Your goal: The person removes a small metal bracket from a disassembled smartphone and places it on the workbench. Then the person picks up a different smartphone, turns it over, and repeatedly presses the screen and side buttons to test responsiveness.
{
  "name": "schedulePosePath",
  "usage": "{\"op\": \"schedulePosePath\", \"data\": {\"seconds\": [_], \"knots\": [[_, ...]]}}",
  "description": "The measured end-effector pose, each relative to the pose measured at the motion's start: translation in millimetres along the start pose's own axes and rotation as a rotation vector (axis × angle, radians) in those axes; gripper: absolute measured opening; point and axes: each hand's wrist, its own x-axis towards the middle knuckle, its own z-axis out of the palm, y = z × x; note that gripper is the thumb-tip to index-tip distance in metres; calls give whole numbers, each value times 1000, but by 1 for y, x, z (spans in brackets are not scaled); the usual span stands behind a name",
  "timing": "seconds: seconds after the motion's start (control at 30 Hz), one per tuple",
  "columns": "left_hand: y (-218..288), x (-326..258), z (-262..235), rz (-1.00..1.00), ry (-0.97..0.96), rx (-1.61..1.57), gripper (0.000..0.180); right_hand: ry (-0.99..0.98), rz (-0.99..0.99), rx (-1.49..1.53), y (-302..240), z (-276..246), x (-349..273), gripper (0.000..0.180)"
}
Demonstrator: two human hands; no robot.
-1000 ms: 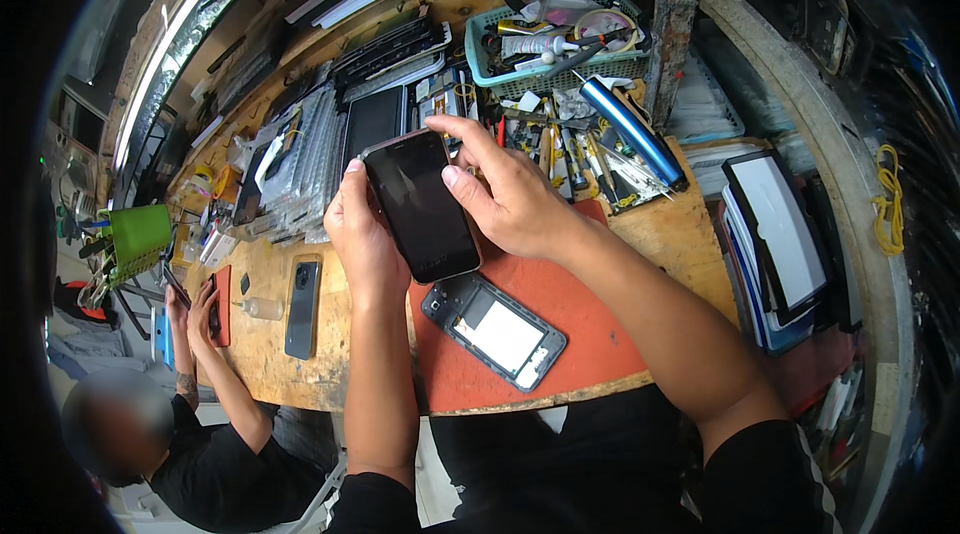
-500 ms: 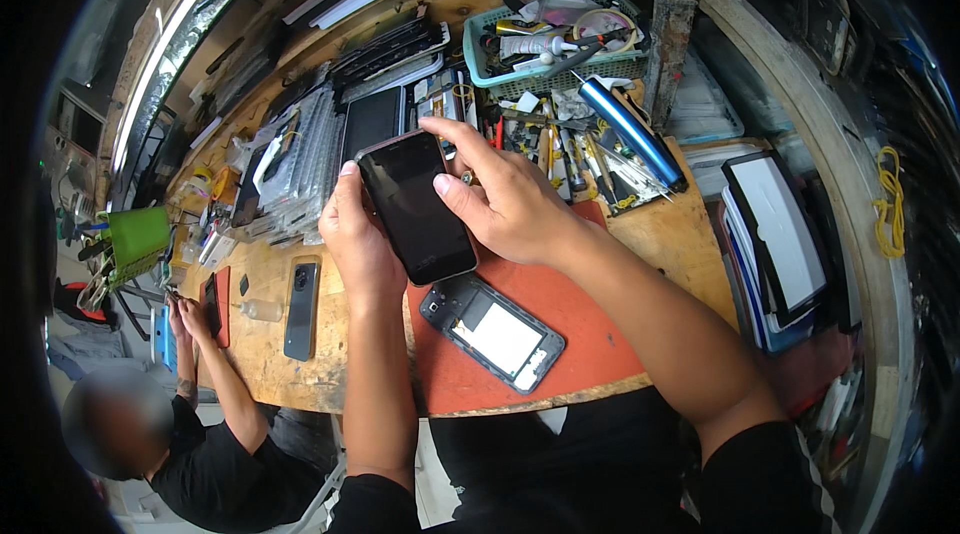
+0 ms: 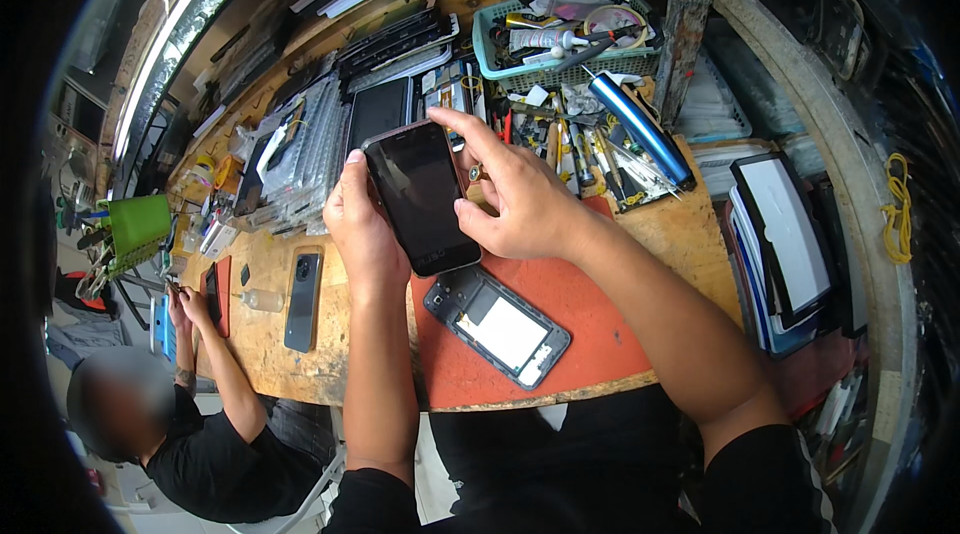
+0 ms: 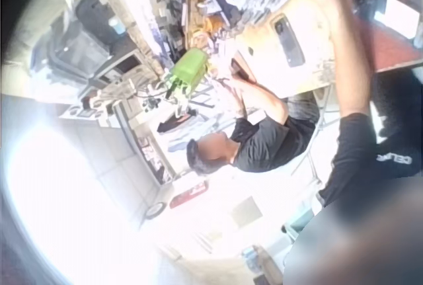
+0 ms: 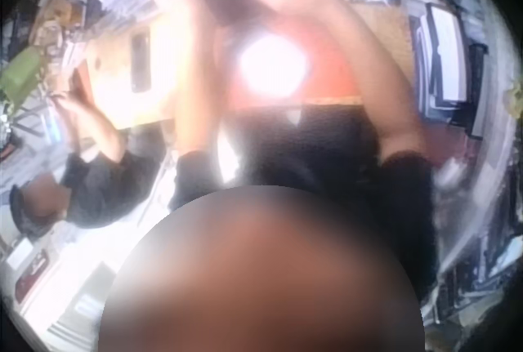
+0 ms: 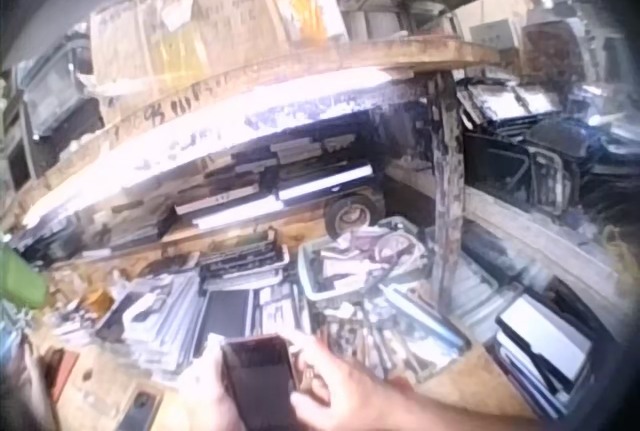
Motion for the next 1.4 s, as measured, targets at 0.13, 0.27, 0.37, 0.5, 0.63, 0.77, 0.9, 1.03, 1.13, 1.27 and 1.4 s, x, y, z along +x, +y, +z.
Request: {"op": "schedulePosePath", "data": {"seconds": [0.13, 0.27, 0.37, 0.5, 0.63, 0.77, 0.9, 1.03, 1.13, 1.27, 1.4], "knots": [[-1, 1, 1, 3, 9, 36, 40, 2, 29, 26, 1, 1, 0, 94], [-2, -3, 1, 41, -16, 37, 41, 51, -26, -4, 7, 5, -1, 93], [-2, -3, 3, 40, 3, 39, 40, 69, -30, -2, 8, 6, 0, 93], [2, -2, 3, 46, -14, 33, 40, 63, -44, 3, 4, 5, 1, 92], [4, -1, 2, 58, -32, 1, 40, 59, -18, 19, 3, 4, 1, 93], [3, -2, 2, 52, -34, -28, 38, 100, -31, 14, 4, 5, 0, 90], [4, -2, 2, 48, -36, -36, 38, 93, -35, 14, 2, 5, 1, 91], [6, -1, 3, 39, -25, -40, 38, 51, -21, 12, -1, 3, 1, 94], [6, 0, 2, 49, -19, -28, 38, 10, -18, 39, 0, 2, 0, 95], [5, -1, 0, 35, -9, -39, 39, -24, -15, 91, 2, 0, -1, 95], [5, -1, 1, 43, -5, -46, 38, 16, -6, 72, 1, 1, -1, 95]]}}
